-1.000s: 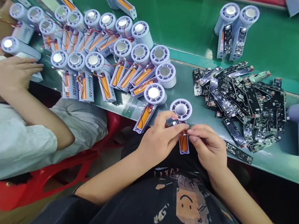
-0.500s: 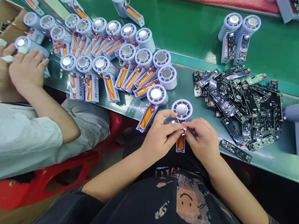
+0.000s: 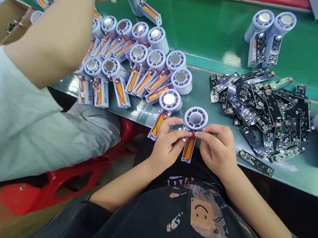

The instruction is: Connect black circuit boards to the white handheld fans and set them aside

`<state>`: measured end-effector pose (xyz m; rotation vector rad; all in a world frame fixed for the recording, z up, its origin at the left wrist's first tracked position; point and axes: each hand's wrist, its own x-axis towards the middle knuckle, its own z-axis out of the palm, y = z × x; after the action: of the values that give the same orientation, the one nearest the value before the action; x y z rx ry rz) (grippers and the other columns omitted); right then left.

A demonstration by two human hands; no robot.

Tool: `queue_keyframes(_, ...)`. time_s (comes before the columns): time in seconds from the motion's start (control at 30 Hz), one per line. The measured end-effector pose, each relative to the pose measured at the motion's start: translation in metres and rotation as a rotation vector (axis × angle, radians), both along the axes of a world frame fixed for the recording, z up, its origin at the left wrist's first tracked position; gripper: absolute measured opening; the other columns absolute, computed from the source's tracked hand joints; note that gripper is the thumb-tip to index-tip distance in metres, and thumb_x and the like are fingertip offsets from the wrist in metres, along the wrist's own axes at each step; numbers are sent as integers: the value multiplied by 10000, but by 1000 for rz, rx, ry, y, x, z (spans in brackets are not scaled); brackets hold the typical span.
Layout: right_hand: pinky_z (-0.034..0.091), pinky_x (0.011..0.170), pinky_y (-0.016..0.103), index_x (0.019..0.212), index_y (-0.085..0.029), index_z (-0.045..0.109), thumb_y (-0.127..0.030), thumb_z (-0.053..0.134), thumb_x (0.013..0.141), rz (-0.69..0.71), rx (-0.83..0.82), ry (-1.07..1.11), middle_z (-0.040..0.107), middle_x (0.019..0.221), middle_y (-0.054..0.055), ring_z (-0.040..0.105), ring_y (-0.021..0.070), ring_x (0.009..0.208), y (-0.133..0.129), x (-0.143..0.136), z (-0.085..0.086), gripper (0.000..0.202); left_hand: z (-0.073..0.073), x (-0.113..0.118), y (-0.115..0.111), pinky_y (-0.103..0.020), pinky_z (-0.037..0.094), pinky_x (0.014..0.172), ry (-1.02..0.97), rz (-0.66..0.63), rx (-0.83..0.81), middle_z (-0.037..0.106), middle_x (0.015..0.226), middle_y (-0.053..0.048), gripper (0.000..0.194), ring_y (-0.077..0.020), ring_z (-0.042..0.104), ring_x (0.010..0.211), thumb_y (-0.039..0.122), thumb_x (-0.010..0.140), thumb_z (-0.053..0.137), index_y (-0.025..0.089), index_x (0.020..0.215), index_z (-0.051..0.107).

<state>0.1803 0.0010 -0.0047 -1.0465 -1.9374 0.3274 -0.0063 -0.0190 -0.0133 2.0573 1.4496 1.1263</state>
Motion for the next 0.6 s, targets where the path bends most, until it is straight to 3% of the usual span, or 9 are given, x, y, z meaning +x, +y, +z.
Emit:
queue_keyframes(0.1, 488, 794, 403, 1143, -248, 628, -127, 623, 870, 84, 38, -27, 642, 1031, 68, 608, 220, 949, -2, -9, 2, 298, 6, 4, 2, -403, 538, 1006, -21, -15, -82, 560, 1215, -70, 164, -218, 552, 1208, 236, 970, 553, 227, 1018, 710)
queue_keyframes(0.23, 489, 760, 355, 1027, -270, 653, -127, 607, 903, 90, -30, 120, 622, 914, 17, 602, 169, 851, -2, -14, 4, 195, 10, 6, 0, -398, 537, 1007, -96, -49, -138, 534, 1268, -77, 204, -225, 553, 1224, 189, 951, 564, 247, 1110, 677)
queue_keyframes(0.33, 499, 783, 349, 948, -254, 631, -139, 576, 910, 118, -155, 252, 641, 920, 15, 627, 170, 881, 0, -12, 8, 133, 7, 8, -1, -314, 605, 812, -374, -42, -251, 543, 1260, -57, 373, -148, 661, 942, 203, 950, 572, 315, 1302, 515)
queue_keyframes(0.43, 487, 777, 334, 887, -232, 594, -123, 554, 905, 190, -229, 223, 675, 863, 2, 630, 157, 821, 3, -8, 13, 117, 1, 10, 0, -225, 585, 590, -682, -72, -435, 552, 1218, -34, 289, -52, 626, 622, 268, 970, 555, 314, 1243, 473)
queue_keyframes(0.5, 465, 734, 320, 837, -219, 584, -117, 560, 888, 183, -251, 122, 668, 780, -7, 606, 150, 743, 3, -8, 16, 117, 1, 10, 1, -218, 580, 559, -755, -91, -489, 544, 1209, -27, 143, -38, 619, 581, 299, 973, 550, 273, 1111, 520)
queue_keyframes(0.6, 426, 696, 330, 784, -200, 611, -149, 579, 871, 95, -275, -60, 661, 761, 20, 579, 174, 726, 0, -10, 19, 106, 6, 8, 1, -213, 563, 524, -677, -101, -487, 509, 1251, -49, 83, -44, 622, 605, 295, 956, 569, 223, 996, 581)
